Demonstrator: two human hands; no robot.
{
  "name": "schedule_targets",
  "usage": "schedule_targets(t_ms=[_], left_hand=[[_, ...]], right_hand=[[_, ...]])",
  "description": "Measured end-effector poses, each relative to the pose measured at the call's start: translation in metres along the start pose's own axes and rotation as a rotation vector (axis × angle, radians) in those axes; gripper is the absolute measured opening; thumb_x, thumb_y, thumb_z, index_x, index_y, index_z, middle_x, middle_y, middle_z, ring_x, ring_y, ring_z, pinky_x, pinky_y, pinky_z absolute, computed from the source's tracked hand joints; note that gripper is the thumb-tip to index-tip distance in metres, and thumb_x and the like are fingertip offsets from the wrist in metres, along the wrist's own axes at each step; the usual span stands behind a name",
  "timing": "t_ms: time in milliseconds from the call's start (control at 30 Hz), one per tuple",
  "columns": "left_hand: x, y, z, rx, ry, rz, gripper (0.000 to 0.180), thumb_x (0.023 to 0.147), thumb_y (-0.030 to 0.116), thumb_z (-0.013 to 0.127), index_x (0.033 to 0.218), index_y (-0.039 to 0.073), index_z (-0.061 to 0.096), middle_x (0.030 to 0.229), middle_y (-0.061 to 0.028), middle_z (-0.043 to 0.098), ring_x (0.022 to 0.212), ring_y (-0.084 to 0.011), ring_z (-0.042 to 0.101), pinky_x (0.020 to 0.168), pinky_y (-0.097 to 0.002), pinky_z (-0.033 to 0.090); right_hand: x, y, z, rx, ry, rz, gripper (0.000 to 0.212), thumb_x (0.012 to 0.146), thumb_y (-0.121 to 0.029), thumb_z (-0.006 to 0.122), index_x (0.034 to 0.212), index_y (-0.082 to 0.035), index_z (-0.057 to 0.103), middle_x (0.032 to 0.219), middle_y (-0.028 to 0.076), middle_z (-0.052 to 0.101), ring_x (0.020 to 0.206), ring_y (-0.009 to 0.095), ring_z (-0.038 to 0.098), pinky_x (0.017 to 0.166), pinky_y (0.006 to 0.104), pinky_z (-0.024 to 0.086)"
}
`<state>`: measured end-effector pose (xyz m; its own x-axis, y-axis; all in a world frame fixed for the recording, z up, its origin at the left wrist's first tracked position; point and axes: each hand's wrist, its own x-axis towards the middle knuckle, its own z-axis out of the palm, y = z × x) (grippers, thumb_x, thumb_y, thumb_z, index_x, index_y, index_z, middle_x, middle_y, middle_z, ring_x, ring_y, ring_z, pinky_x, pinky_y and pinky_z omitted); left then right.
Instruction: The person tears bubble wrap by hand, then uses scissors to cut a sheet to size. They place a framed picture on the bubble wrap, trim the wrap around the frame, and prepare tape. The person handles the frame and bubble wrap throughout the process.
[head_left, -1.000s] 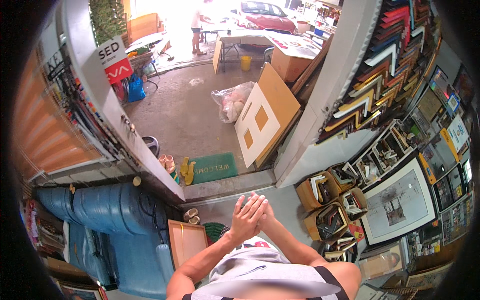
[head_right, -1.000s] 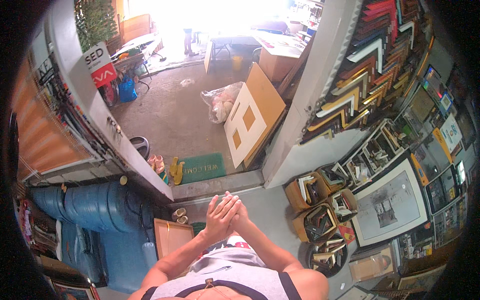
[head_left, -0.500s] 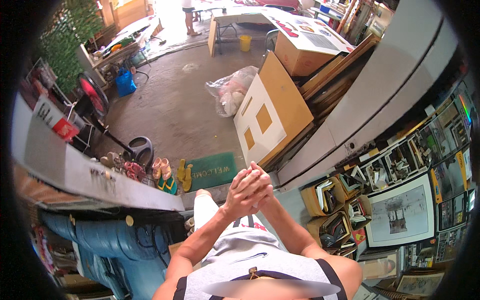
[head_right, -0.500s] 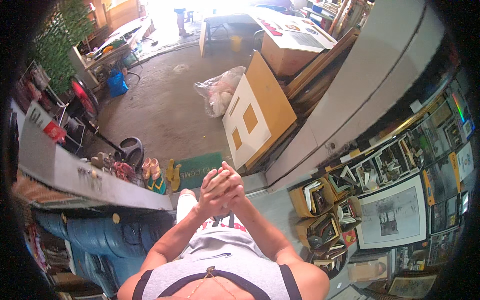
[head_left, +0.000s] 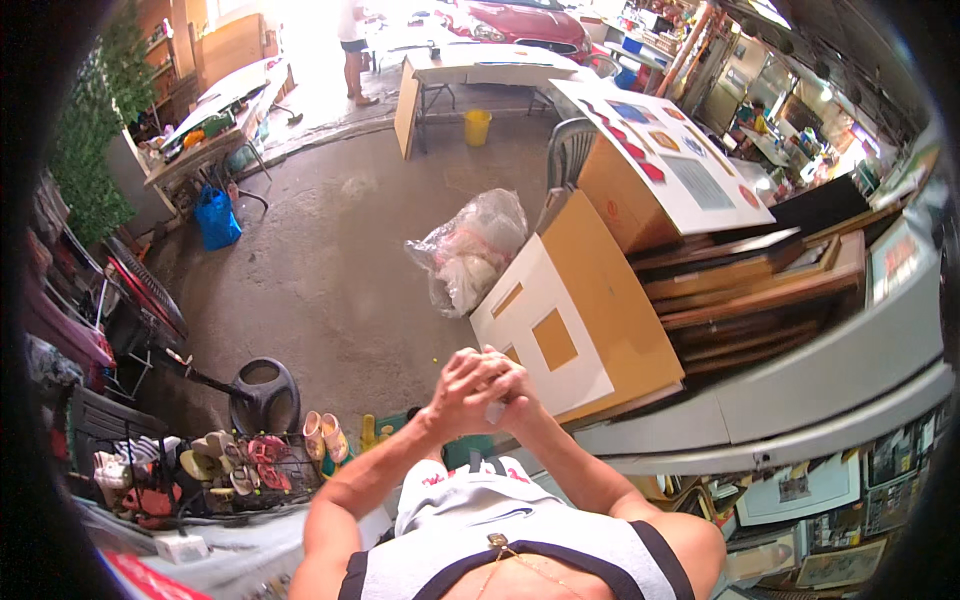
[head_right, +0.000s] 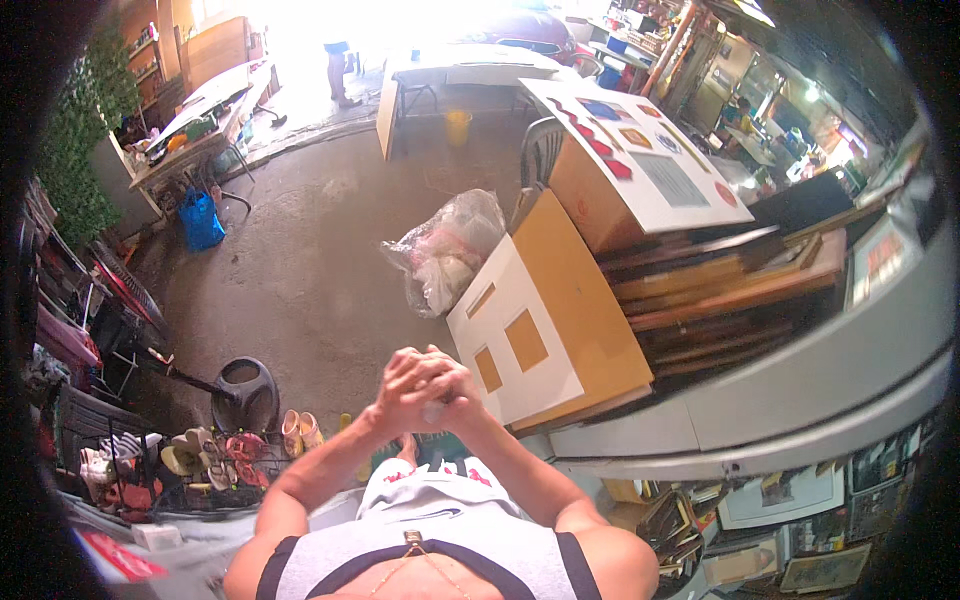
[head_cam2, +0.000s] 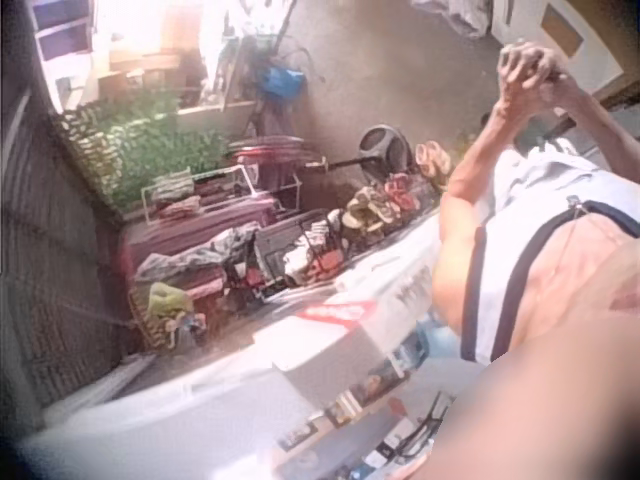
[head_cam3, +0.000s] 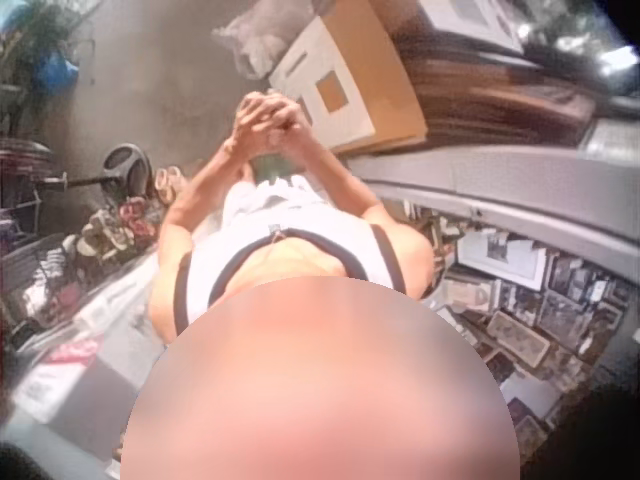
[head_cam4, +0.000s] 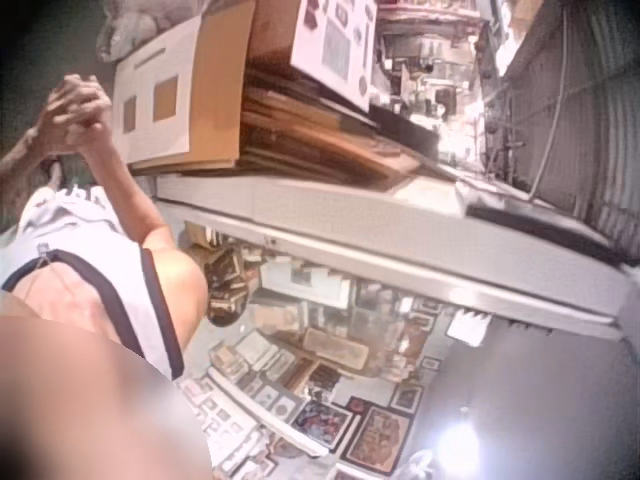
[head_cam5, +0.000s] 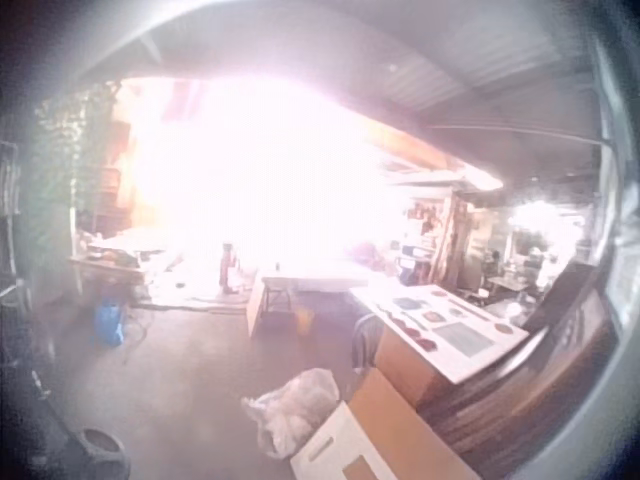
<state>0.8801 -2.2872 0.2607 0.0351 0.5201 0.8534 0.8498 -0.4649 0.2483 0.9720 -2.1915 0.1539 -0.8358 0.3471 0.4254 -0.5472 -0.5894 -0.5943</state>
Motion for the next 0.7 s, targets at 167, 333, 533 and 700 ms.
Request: schedule_targets(t_ms=[167, 333, 533, 700], left_hand=[[0.015, -0.096, -0.052, 0.147, -0.091, -0.081, 0.032, 0.066, 0.033, 0.071, 0.086, 0.009, 0.066, 0.086, -0.0052, 0.059, 0.079, -0.0209, 0.056, 0.076, -0.0391, 0.04], [0.014, -0.179, -0.076, 0.216, 0.007, -0.226, 0.031, 0.066, 0.034, 0.072, 0.081, 0.009, 0.065, 0.081, -0.0061, 0.058, 0.078, -0.0216, 0.057, 0.077, -0.0378, 0.04], [0.023, -0.319, -0.081, 0.241, 0.044, -0.228, 0.022, 0.064, 0.028, 0.07, 0.07, 0.01, 0.058, 0.071, -0.008, 0.057, 0.067, -0.026, 0.057, 0.063, -0.0379, 0.046], [0.051, -0.462, -0.067, 0.164, 0.03, -0.244, 0.02, 0.059, 0.024, 0.069, 0.065, 0.01, 0.057, 0.066, -0.006, 0.055, 0.063, -0.0242, 0.056, 0.058, -0.0353, 0.045]], right_hand=[[0.115, 0.011, 0.034, 0.172, 0.488, 0.411, 0.024, 0.094, -0.025, 0.05, 0.112, -0.01, 0.054, 0.102, 0.002, 0.057, 0.092, 0.016, 0.056, 0.092, 0.0349, 0.04], [0.222, 0.037, 0.053, 0.341, 0.516, 0.569, 0.04, 0.093, -0.036, 0.037, 0.119, -0.007, 0.047, 0.109, 0.006, 0.052, 0.101, 0.02, 0.048, 0.097, 0.0363, 0.035], [0.334, 0.08, -0.01, 0.665, 0.341, 0.532, 0.075, 0.095, -0.061, 0.007, 0.129, -0.002, 0.038, 0.123, 0.013, 0.044, 0.127, 0.028, 0.034, 0.109, 0.0402, 0.029], [0.443, 0.108, -0.105, 0.77, 0.386, 0.483, 0.071, 0.096, -0.06, 0.012, 0.126, -0.005, 0.044, 0.116, 0.007, 0.052, 0.116, 0.021, 0.046, 0.102, 0.0357, 0.037]])
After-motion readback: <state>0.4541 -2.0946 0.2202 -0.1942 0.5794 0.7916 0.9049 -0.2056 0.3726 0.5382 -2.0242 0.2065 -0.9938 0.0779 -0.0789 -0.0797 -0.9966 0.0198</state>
